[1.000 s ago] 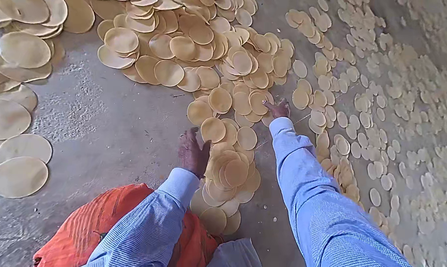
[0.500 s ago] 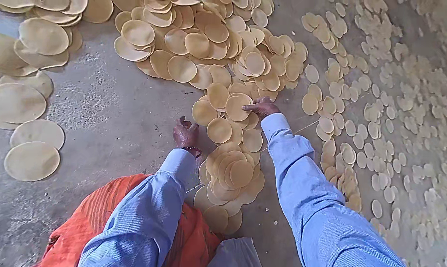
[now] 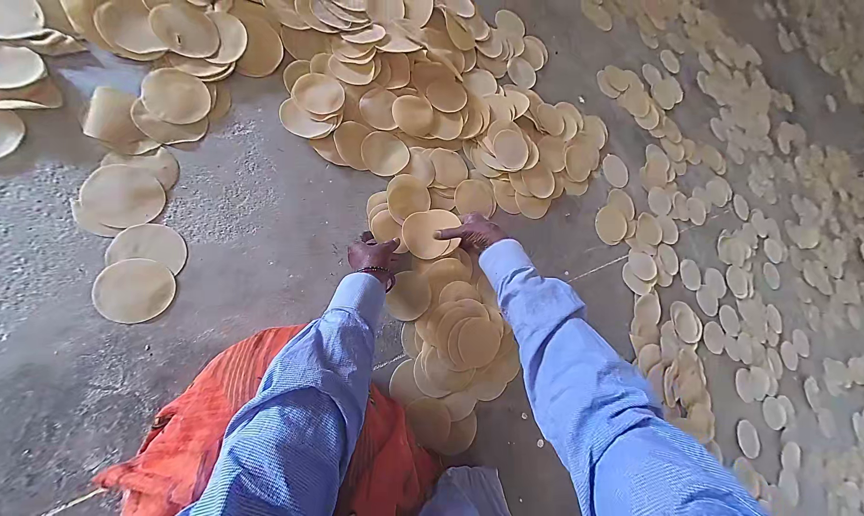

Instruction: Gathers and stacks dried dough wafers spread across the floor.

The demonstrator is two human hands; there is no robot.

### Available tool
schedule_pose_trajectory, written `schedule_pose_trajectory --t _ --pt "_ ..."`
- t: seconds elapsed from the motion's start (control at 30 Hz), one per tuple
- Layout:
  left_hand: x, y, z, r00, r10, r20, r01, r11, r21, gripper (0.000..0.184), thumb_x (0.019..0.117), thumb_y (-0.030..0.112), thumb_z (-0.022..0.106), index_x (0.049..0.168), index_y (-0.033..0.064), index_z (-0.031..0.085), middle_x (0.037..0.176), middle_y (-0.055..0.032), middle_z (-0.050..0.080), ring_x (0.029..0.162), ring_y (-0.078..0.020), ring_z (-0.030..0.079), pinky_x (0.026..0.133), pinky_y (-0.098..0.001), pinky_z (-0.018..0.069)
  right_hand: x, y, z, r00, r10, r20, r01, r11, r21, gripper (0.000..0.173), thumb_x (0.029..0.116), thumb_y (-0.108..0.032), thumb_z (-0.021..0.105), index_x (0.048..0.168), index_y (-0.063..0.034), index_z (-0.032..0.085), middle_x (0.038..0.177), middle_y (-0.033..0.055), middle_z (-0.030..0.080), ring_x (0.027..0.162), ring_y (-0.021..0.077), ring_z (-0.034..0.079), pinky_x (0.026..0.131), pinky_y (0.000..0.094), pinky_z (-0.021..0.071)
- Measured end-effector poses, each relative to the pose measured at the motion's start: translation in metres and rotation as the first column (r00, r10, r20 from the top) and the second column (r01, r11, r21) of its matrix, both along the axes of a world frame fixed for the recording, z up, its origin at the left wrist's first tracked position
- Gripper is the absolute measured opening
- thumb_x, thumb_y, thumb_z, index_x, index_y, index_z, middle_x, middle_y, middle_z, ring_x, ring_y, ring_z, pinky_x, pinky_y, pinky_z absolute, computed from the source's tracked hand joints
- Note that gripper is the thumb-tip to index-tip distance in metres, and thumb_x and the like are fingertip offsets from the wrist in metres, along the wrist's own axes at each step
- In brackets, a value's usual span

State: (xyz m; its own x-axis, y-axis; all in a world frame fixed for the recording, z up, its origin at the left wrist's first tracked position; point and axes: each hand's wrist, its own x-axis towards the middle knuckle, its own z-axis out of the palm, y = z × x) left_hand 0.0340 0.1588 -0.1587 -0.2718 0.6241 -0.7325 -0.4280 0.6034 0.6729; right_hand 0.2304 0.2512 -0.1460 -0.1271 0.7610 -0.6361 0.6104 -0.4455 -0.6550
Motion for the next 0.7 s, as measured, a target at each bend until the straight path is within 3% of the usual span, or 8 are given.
schedule_pose_trajectory --t 0.13,0.27,0.37,0.43,0.5,0.57,0.63,0.7 --pt "0.001 -0.008 0.003 0.997 -0.061 0.046 0.064 0.996 -0.059 0.052 0.0952 0.002 0.069 0.144 0.005 0.05 0.122 -0.0227 0.066 0.091 -0.0298 0.071 0.076 -0.042 0.0615 -0.024 -0.022 -0.007 0.988 0.055 -0.147 -0.053 0.998 0.023 0.054 0.0789 0.0 0.084 0.128 0.0015 0.061 0.115 0.0147 0.07 0.1 0.018 0.069 0.092 0.0359 0.058" --pt "0.005 -0.013 0.021 0.987 -0.099 0.123 0.1 0.995 -0.002 0.05 0.0959 0.002 0.068 0.142 0.0054 0.049 0.11 -0.0181 0.068 0.075 -0.0226 0.071 0.063 -0.0337 0.06 -0.012 -0.033 0.02 0.976 0.077 -0.206 -0.038 0.982 0.185 0.053 0.0771 0.004 0.083 0.126 0.0028 0.062 0.112 0.0137 0.071 0.097 0.0151 0.071 0.089 0.0333 0.0601" --pt "0.012 -0.027 0.043 0.962 -0.235 0.138 0.2 0.953 0.229 0.046 0.0924 -0.003 0.07 0.135 -0.0013 0.053 0.108 -0.0159 0.069 0.08 -0.0199 0.072 0.069 -0.0332 0.0618 0.014 -0.057 0.062 0.984 0.18 -0.009 -0.155 0.869 0.469 0.051 0.0785 -0.011 0.082 0.125 -0.0008 0.066 0.114 0.012 0.071 0.104 0.0142 0.069 0.095 0.0359 0.0565" --pt "0.014 -0.035 0.044 0.9 -0.418 -0.12 0.421 0.77 0.48 0.036 0.0874 -0.008 0.072 0.122 -0.0101 0.061 0.111 -0.0174 0.068 0.092 -0.0166 0.069 0.083 -0.0324 0.0598 0.029 -0.093 0.083 0.967 0.147 0.207 -0.246 0.742 0.623 0.041 0.0854 -0.016 0.078 0.119 0.0043 0.069 0.111 0.0208 0.071 0.104 0.0262 0.069 0.095 0.0461 0.0546" --pt "0.008 -0.036 0.041 0.686 -0.475 -0.551 0.727 0.445 0.523 0.023 0.0804 -0.009 0.076 0.103 -0.0026 0.074 0.111 -0.0167 0.073 0.109 -0.0236 0.068 0.097 -0.0434 0.054 0.043 -0.139 0.078 0.925 0.062 0.375 -0.333 0.609 0.72 0.023 0.0863 -0.011 0.074 0.094 0.0101 0.07 0.087 0.0273 0.069 0.083 0.0391 0.07 0.075 0.0556 0.054" --pt "0.001 -0.039 0.045 0.335 -0.524 -0.783 0.937 0.275 0.217 0.041 0.0767 -0.012 0.075 0.113 0.0063 0.076 0.125 -0.0238 0.068 0.13 -0.0435 0.055 0.108 -0.0616 0.0437 0.067 -0.185 0.04 0.858 0.093 0.505 -0.485 0.473 0.736 0.022 0.0904 -0.012 0.062 0.084 0.0068 0.069 0.081 0.0246 0.07 0.079 0.0413 0.072 0.068 0.0558 0.0558" --pt "0.0 -0.045 0.055 0.01 -0.645 -0.764 0.949 0.247 -0.196 0.063 0.0738 -0.015 0.073 0.132 0.0085 0.068 0.137 -0.0308 0.058 0.14 -0.0531 0.042 0.11 -0.0703 0.0371 0.09 -0.22 0.005 0.789 0.302 0.534 -0.612 0.46 0.643 0.026 0.0896 0.01 0.056 0.108 0.0043 0.074 0.124 0.0215 0.071 0.12 0.0393 0.067 0.1 0.0535 0.0553" --pt "0.003 -0.045 0.062 -0.093 -0.726 -0.682 0.869 0.274 -0.411 0.065 0.0785 -0.012 0.072 0.14 0.0086 0.062 0.145 -0.0329 0.051 0.143 -0.0539 0.038 0.109 -0.0713 0.0363 0.105 -0.237 -0.009 0.704 0.455 0.545 -0.71 0.459 0.535 0.052 0.0887 0.018 0.051 0.135 -0.0018 0.064 0.152 0.0177 0.054 0.145 0.0384 0.047 0.118 0.0519 0.0409"
